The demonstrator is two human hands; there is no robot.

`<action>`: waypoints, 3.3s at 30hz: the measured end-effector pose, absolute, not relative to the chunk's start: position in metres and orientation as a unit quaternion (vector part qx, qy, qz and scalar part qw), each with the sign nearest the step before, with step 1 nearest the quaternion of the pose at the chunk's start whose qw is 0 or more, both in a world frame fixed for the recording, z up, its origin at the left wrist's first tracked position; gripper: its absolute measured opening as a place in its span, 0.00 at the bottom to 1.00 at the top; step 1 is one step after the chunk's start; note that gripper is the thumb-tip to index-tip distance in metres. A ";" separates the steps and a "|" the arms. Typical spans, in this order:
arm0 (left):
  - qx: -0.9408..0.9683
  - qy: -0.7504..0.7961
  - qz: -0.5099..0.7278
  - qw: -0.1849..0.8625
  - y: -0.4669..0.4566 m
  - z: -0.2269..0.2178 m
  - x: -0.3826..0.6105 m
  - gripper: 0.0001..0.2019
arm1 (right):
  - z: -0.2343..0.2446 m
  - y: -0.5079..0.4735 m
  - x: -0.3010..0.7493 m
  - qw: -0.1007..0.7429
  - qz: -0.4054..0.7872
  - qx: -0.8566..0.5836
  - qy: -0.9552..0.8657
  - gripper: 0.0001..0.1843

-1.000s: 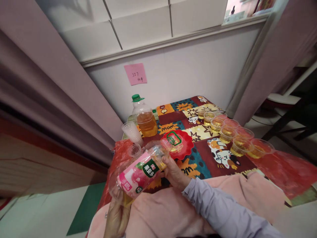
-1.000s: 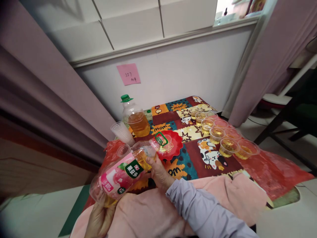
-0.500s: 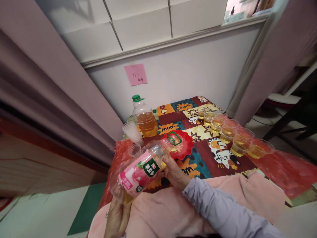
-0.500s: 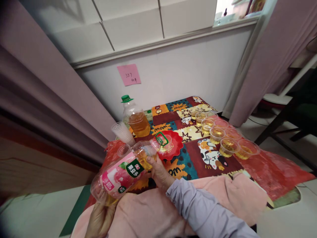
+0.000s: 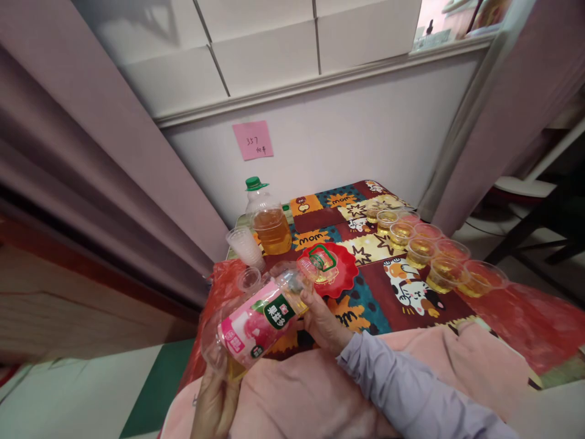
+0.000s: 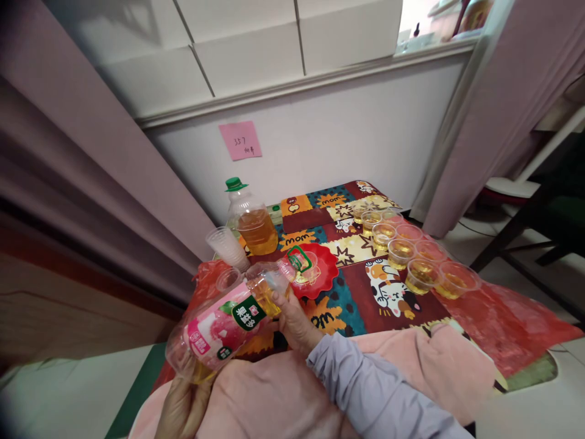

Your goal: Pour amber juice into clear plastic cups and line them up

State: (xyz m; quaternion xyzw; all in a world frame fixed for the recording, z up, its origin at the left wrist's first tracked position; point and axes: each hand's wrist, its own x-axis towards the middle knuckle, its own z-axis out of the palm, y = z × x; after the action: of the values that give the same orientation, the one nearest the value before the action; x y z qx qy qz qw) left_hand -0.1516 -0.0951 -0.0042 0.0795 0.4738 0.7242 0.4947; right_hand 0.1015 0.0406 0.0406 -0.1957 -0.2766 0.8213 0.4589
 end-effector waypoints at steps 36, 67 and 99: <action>0.102 0.578 0.681 0.438 -0.094 0.011 -0.142 0.33 | 0.032 0.044 0.099 0.462 0.823 -0.196 -0.266 0.47; 0.095 0.562 0.689 0.447 -0.092 0.019 -0.133 0.36 | 0.035 0.046 0.102 0.450 0.826 -0.196 -0.275 0.48; 0.108 0.545 0.698 0.452 -0.094 0.016 -0.132 0.36 | 0.035 0.045 0.103 0.449 0.825 -0.193 -0.284 0.44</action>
State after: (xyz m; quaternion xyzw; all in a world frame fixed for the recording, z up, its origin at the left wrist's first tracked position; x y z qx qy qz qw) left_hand -0.1322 -0.0940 0.0164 0.1082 0.5447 0.6983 0.4516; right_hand 0.1032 0.0453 0.0354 -0.1931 -0.2844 0.8246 0.4493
